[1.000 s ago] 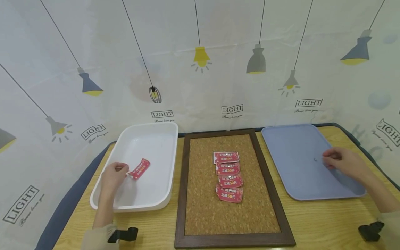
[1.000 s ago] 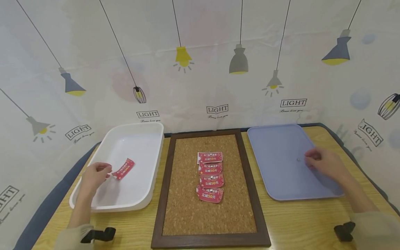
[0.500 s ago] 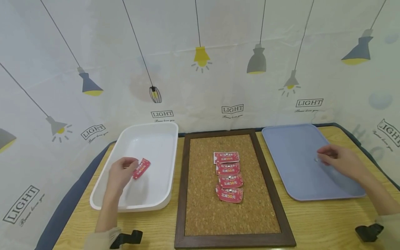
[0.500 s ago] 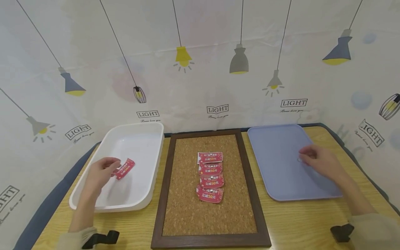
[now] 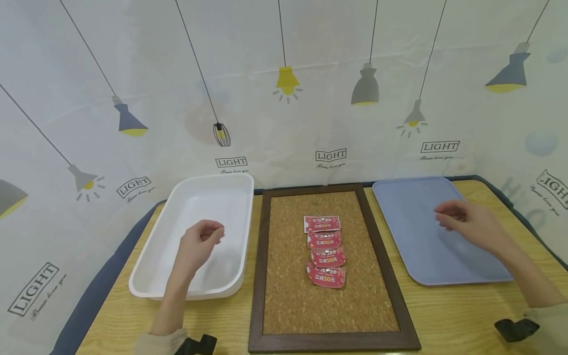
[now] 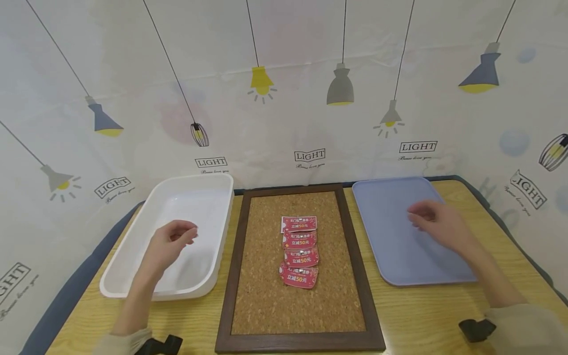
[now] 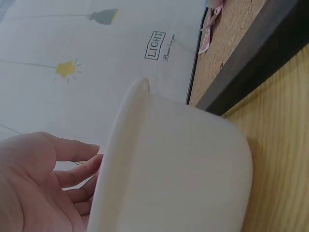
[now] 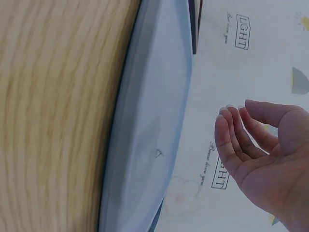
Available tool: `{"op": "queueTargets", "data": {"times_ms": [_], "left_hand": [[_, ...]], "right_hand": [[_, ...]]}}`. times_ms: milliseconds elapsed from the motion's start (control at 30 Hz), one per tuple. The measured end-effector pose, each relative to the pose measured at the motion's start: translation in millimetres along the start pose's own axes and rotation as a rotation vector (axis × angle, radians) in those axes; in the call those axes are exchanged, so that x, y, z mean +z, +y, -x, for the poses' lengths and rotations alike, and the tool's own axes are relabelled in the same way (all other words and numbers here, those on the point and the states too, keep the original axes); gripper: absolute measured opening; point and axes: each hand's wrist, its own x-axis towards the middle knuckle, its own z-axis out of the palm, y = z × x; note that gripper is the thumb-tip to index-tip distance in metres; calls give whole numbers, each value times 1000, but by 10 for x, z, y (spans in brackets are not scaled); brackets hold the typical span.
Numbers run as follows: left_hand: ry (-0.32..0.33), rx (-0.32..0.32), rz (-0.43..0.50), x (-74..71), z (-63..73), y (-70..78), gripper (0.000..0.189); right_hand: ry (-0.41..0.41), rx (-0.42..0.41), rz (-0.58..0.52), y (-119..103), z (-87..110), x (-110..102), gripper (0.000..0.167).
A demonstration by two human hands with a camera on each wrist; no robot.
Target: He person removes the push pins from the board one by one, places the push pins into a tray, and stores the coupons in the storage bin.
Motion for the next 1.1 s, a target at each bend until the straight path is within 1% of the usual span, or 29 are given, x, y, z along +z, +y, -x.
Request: {"op": "queueTargets", "data": {"times_ms": [167, 267, 333, 533, 667, 867, 1100], "left_hand": [[-19, 60, -9, 128, 28, 85, 21], [-30, 105, -10, 201, 44, 129, 18], [-38, 124, -11, 246, 62, 166, 17], [-88, 152, 22, 384, 132, 292, 16], [-110, 175, 51, 493, 166, 339, 13], [-160, 213, 87, 673, 215, 390, 10], [-219, 252, 81, 874, 244, 406, 10]], "right_hand": [[2, -56, -20, -91, -21, 53, 21], [-1, -76, -21, -137, -33, 91, 20], [-6, -87, -27, -171, -40, 117, 20], [-19, -127, -49, -321, -67, 203, 17], [-43, -127, -59, -428, -78, 266, 18], [-74, -127, -62, -605, -92, 371, 18], [-96, -198, -56, -807, -110, 536, 13]]}}
